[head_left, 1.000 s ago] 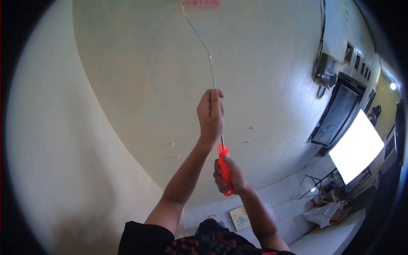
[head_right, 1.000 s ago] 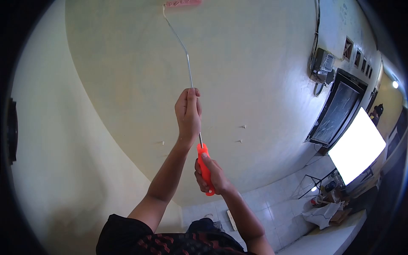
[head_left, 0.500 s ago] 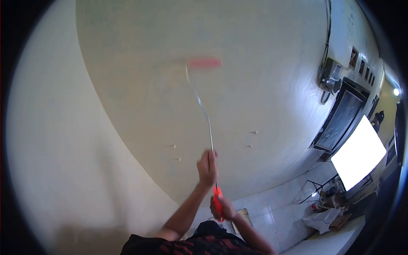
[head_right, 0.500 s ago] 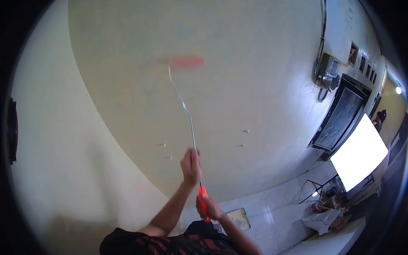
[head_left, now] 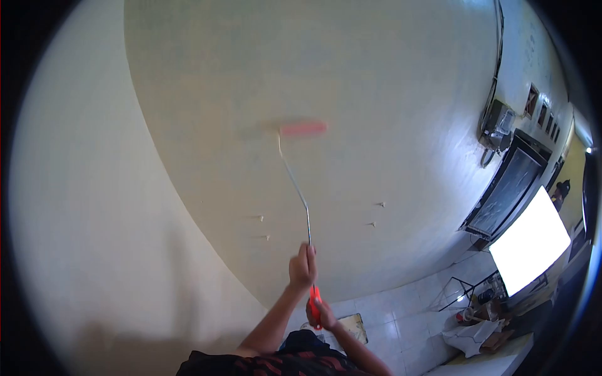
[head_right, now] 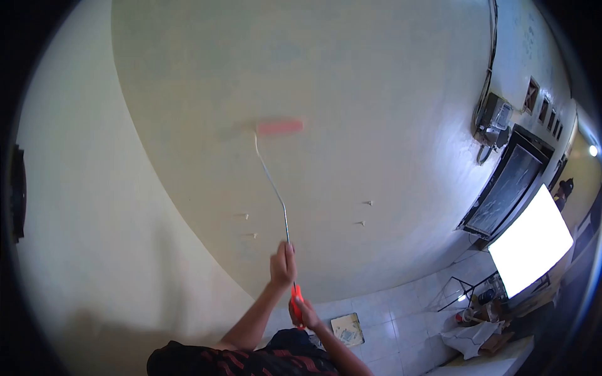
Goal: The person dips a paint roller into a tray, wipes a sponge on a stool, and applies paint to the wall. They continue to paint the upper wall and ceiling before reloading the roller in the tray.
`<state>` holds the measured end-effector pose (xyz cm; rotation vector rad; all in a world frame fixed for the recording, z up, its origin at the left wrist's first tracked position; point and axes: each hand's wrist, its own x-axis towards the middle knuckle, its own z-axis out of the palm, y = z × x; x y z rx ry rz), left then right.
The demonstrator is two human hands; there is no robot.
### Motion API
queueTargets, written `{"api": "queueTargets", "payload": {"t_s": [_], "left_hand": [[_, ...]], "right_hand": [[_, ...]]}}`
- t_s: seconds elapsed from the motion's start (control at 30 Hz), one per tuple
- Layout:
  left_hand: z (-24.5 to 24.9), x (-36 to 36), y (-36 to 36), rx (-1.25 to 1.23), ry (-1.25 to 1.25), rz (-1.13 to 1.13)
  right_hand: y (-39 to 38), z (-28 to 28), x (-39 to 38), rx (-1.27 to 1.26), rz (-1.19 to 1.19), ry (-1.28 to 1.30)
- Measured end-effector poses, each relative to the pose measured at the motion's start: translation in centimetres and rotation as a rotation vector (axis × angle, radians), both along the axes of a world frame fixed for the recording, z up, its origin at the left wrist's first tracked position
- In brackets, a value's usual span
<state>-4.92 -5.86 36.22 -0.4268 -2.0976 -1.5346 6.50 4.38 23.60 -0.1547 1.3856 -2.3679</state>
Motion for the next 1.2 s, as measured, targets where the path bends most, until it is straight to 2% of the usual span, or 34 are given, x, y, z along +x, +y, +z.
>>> {"api": "queueTargets", "payload": {"t_s": [0.03,0.13,0.3,0.33,0.4,0.43,0.5,0.57,0.6,0.67,0.7,0.8,0.87,0.97,1.0,1.07,1.13,1.2], "left_hand": [[-2.1,0.2,0.1,-0.031,-0.02,0.013],[1.2,0.0,-0.5,-0.012,-0.001,-0.004],[16.7,-4.9,-1.7,0.129,0.144,-0.024],[18.9,-5.6,-1.9,0.132,0.185,-0.021],[20.2,-6.8,-2.5,0.113,0.16,-0.009],[20.5,-7.1,-2.7,0.087,0.142,-0.006],[17.4,-6.4,-2.3,0.05,0.163,0.034],[10.2,-5.6,-2.0,-0.014,0.147,0.072],[6.7,-4.2,-2.1,-0.037,0.042,0.039],[-0.9,-1.8,-1.8,0.048,-0.075,-0.04],[-2.5,-1.0,-1.9,0.069,-0.145,-0.067],[-0.6,-1.2,-2.5,0.075,-0.078,-0.067],[4.9,-3.5,-3.0,0.063,-0.026,-0.036],[15.3,-7.1,-3.6,0.24,0.084,-0.125],[18.5,-7.3,-3.8,0.303,0.084,-0.183],[22.0,-7.3,-4.3,0.321,0.089,-0.206],[21.8,-7.5,-4.7,0.321,0.094,-0.197],[17.3,-7.1,-5.3,0.243,0.083,-0.098]], "right_hand": [[-0.2,-2.4,0.9,-0.017,-0.005,-0.06],[-1.1,0.3,0.6,-0.053,0.01,-0.078],[-2.4,15.3,-7.0,-0.118,0.135,0.072],[-2.5,17.1,-8.2,-0.11,0.15,0.085],[-2.5,19.0,-10.2,-0.08,0.167,0.107],[-2.5,19.2,-10.9,-0.057,0.178,0.138],[-2.7,15.0,-10.4,-0.05,0.125,0.141],[-2.2,9.0,-8.1,0.013,0.05,0.136],[-1.9,5.1,-6.5,-0.004,0.051,0.124],[-1.8,-0.7,-2.7,0.012,0.041,0.106],[-2.3,-1.3,-1.1,-0.017,0.008,0.031],[-2.9,-1.4,-1.6,-0.062,0.056,0.012],[-3.3,3.9,-4.6,0.032,0.011,0.18],[-4.3,14.9,-8.7,-0.015,0.068,0.154],[-4.6,17.5,-9.6,-0.052,0.106,0.147],[-5.4,20.7,-10.1,-0.037,0.096,0.164],[-6.2,20.3,-10.5,-0.02,0.09,0.165],[-7.3,15.3,-9.8,-0.026,0.054,0.18]]}}
